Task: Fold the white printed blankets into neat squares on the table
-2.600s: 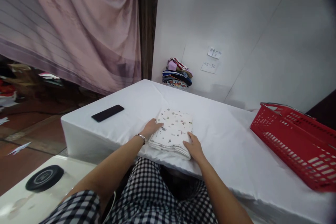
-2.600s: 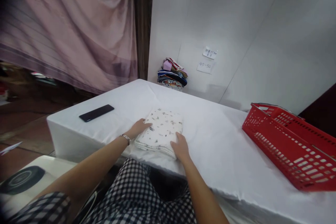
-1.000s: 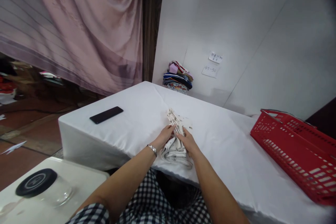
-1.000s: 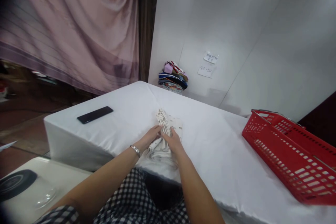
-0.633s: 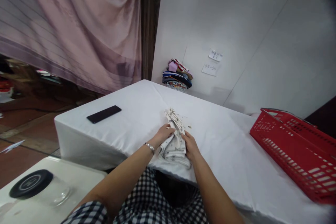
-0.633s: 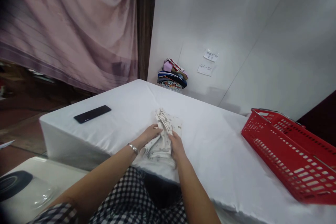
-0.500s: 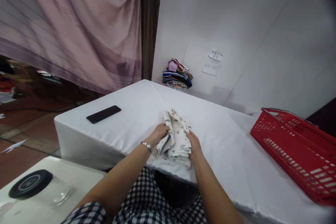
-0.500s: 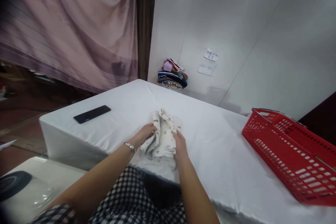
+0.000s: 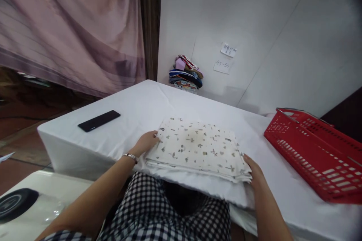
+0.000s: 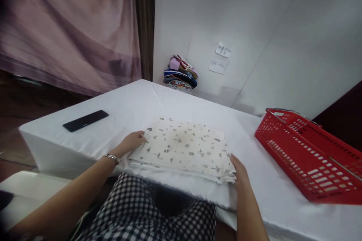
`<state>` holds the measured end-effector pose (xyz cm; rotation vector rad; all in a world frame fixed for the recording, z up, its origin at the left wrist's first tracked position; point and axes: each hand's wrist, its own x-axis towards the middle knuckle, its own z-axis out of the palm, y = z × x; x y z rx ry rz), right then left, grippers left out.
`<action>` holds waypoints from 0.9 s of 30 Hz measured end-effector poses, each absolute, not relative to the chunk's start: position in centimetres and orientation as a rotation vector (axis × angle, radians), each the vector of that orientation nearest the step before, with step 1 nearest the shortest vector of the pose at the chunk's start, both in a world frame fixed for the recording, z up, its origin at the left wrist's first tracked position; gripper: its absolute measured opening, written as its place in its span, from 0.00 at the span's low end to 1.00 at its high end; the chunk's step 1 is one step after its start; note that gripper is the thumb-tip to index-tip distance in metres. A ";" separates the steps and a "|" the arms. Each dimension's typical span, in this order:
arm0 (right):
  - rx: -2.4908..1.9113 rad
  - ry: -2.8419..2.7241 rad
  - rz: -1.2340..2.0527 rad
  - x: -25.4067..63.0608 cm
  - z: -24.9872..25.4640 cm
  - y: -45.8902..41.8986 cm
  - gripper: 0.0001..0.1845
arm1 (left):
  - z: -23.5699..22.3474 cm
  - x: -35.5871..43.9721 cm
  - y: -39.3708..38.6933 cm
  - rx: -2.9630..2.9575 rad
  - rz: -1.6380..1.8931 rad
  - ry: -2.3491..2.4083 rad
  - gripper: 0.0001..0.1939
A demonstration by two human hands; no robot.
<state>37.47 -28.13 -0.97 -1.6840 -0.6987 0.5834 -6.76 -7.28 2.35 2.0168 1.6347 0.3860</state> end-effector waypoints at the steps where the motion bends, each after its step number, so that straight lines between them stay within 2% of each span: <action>1: -1.687 -0.619 0.635 37.5 -1.5 -28.9 0.24 | 2.5 -6.6 -7.7 2.049 0.379 1.673 0.17; 3: -1.718 -0.554 0.637 37.4 -1.9 -30.2 0.29 | 3.0 -6.3 -8.5 2.091 0.400 1.729 0.19; 6: -1.888 -0.731 0.432 36.8 -1.9 -31.6 0.32 | 3.8 -6.1 -9.8 2.092 0.379 1.746 0.22; 12: -2.166 -1.362 -0.041 35.2 -2.1 -33.0 0.28 | 4.3 -6.4 -10.6 2.060 0.140 1.716 0.24; 17: -2.196 -1.514 -0.396 34.1 -1.5 -33.5 0.24 | 6.1 -6.7 -11.7 1.613 0.362 1.342 0.24; 21: -1.975 -1.699 -0.429 30.9 -0.5 -33.1 0.25 | 8.2 -6.0 -12.9 0.985 0.549 0.887 0.18; 24: -1.844 -1.971 -0.326 28.3 -0.5 -32.3 0.28 | 9.3 -5.0 -13.4 0.756 0.694 0.873 0.13; 27: -1.878 -2.012 -0.316 27.8 -1.1 -31.5 0.22 | 10.0 -4.3 -13.5 0.661 0.740 0.874 0.13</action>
